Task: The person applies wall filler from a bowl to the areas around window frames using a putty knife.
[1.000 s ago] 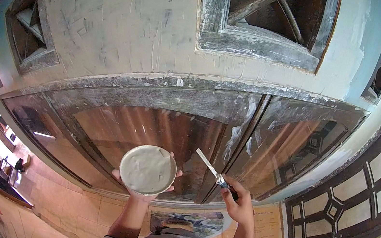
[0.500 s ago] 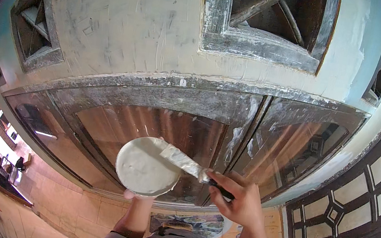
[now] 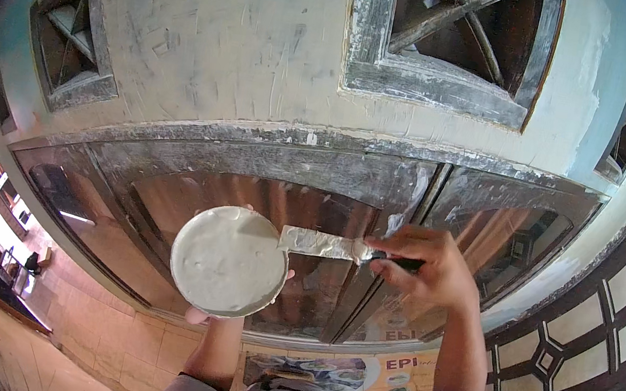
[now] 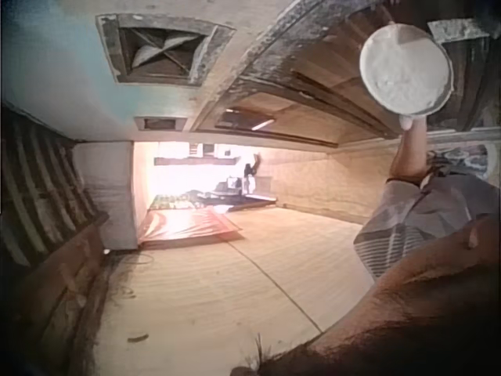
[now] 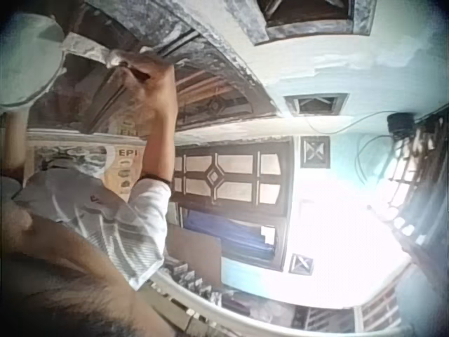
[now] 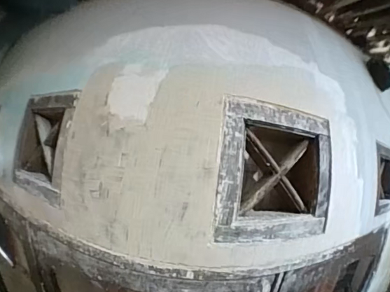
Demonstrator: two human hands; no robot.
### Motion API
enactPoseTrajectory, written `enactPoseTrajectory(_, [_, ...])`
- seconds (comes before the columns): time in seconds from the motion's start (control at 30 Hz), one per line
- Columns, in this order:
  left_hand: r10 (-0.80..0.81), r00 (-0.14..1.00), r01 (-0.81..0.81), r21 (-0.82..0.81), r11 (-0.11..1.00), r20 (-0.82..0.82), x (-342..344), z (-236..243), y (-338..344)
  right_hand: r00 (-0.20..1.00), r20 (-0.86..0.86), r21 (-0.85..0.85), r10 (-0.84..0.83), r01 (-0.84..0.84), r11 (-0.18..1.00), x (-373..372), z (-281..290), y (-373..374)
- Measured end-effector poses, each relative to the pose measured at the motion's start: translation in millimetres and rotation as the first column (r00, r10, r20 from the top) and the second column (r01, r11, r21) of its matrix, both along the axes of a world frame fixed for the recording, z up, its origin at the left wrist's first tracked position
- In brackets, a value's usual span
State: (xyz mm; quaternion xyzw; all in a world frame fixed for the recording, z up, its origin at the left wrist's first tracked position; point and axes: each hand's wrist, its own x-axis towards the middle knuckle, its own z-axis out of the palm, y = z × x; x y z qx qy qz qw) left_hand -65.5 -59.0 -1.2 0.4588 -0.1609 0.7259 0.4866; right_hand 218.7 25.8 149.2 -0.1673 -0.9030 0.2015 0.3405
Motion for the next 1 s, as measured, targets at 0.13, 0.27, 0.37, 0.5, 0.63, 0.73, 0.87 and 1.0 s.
enactPoseTrajectory(0.13, [0.001, 0.999, 0.001, -0.053, 0.999, 0.039, 14, 26, -15, 0.994, -0.040, -0.013, 0.098, -0.099, 0.995, -6, 19, 11])
enactPoseTrajectory(0.27, [0.050, 0.998, -0.049, -0.056, 0.997, 0.025, 10, 23, -17, 0.980, -0.019, 0.007, 0.198, -0.198, 0.980, -15, 43, 12])
enactPoseTrajectory(0.37, [0.080, 0.997, -0.079, -0.057, 0.995, 0.016, 3, 11, -33, 0.976, 0.018, 0.032, 0.218, -0.219, 0.975, -21, 58, 8])
enactPoseTrajectory(0.5, [0.129, 0.992, -0.129, -0.068, 0.989, 0.008, 7, 0, -30, 0.978, 0.083, 0.083, 0.191, -0.198, 0.977, -24, 72, 2])
enactPoseTrajectory(0.63, [0.182, 0.983, -0.182, -0.081, 0.980, 0.000, 1, 6, -23, 0.978, 0.128, 0.105, 0.162, -0.176, 0.979, -25, 74, -2])
enactPoseTrajectory(0.73, [0.213, 0.977, -0.213, -0.092, 0.973, -0.006, 6, -3, -24, 0.978, 0.147, 0.153, 0.150, -0.173, 0.973, -26, 71, 1])
enactPoseTrajectory(0.87, [0.264, 0.964, -0.264, -0.106, 0.959, -0.019, 8, -3, -20, 0.979, 0.125, 0.122, 0.160, -0.175, 0.977, -23, 72, 1])
enactPoseTrajectory(1.0, [0.312, 0.950, -0.314, -0.124, 0.941, -0.032, 7, -15, -28, 0.976, 0.158, 0.130, 0.150, -0.171, 0.977, -21, 73, 1])
